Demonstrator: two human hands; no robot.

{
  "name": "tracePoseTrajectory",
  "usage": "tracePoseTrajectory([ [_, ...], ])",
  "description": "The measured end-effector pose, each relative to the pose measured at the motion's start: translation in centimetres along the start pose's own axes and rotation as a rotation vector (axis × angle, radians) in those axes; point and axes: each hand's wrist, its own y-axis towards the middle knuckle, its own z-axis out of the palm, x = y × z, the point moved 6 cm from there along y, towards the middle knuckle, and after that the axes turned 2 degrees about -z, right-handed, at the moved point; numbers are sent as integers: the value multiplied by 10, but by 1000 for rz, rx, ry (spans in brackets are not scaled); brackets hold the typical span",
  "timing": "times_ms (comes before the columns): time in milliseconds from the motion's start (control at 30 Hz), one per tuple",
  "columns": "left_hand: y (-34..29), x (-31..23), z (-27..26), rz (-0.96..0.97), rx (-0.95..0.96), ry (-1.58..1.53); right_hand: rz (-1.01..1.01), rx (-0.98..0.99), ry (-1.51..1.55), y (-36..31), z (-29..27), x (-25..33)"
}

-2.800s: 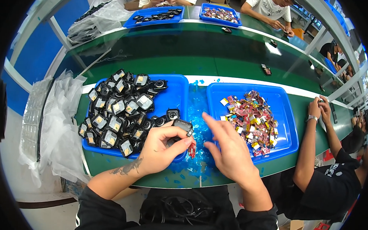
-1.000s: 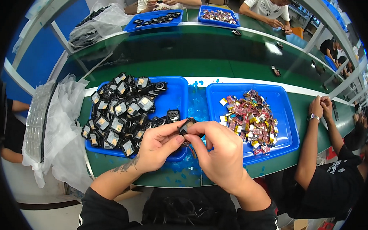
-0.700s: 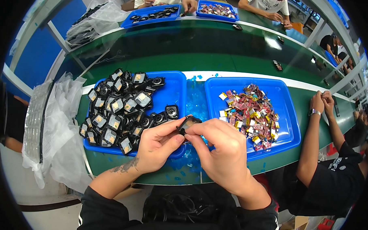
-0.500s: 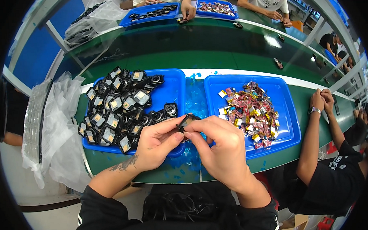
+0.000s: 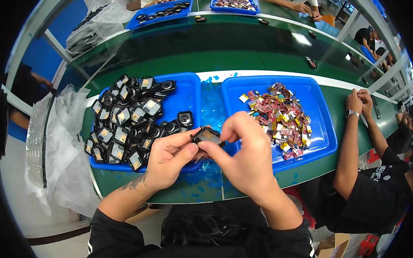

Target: The recorder is assembling small electronic components on a production line, picking parts from trays and combining them.

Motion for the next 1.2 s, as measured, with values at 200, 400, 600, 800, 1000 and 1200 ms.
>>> tracePoseTrajectory([
  [200, 4, -15, 0, 176, -89, -157, 386, 313, 764, -34, 40, -25],
  [400, -5, -30, 4, 537, -157, 220, 437, 187, 840, -31, 55, -18],
  [600, -12, -44, 6, 661, -201, 616, 337, 125, 519, -32, 33, -19],
  [800, -13, -52, 13, 630, -205, 786, -123, -98, 18, -26, 1, 14],
  [1000, -11, -43, 12, 677, -115, 877, -100, -30, 199, -35, -5, 8],
  [1200, -14, -47, 17, 812, -120, 1069, 211, 88, 571, -46, -7, -17],
])
